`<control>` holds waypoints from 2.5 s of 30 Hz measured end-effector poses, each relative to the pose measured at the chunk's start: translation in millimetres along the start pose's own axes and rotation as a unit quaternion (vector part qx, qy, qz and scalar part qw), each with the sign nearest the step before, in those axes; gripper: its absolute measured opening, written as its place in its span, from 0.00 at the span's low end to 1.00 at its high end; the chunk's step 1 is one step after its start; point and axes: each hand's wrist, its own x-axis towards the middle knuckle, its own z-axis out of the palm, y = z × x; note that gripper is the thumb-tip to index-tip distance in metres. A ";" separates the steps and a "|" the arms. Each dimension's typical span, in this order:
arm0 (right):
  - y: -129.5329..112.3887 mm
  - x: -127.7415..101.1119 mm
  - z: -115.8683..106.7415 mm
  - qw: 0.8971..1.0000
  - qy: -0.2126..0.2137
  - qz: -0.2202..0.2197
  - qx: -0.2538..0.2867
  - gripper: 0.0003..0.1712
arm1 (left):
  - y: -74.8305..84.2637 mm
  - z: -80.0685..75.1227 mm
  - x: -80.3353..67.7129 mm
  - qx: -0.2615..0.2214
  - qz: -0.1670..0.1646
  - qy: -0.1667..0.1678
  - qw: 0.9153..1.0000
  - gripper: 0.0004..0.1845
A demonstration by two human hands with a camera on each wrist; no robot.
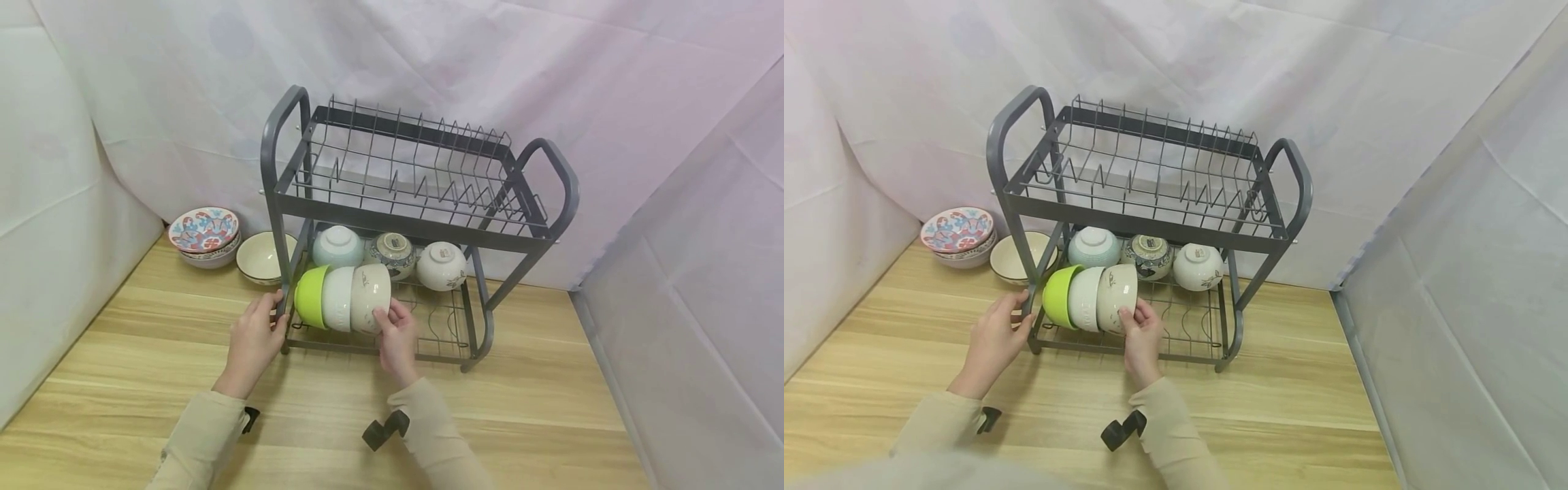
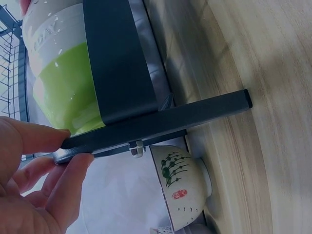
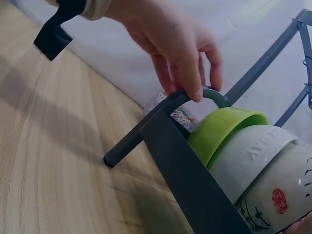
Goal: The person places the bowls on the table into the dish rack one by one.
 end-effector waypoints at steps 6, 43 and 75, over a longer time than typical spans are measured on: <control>5.8 -3.1 1.2 0.995 0.001 -0.049 -0.081 0.16 | 0.2 -0.6 -0.4 -0.002 -0.002 -0.001 1.000 0.17; -9.9 -21.2 16.9 0.967 -0.079 -0.122 -0.207 0.16 | -2.0 0.4 0.2 0.005 -0.004 -0.007 1.000 0.18; -140.7 3.5 -117.9 0.883 0.125 -0.347 -0.291 0.21 | -2.8 1.7 -0.4 0.002 0.006 0.000 1.000 0.18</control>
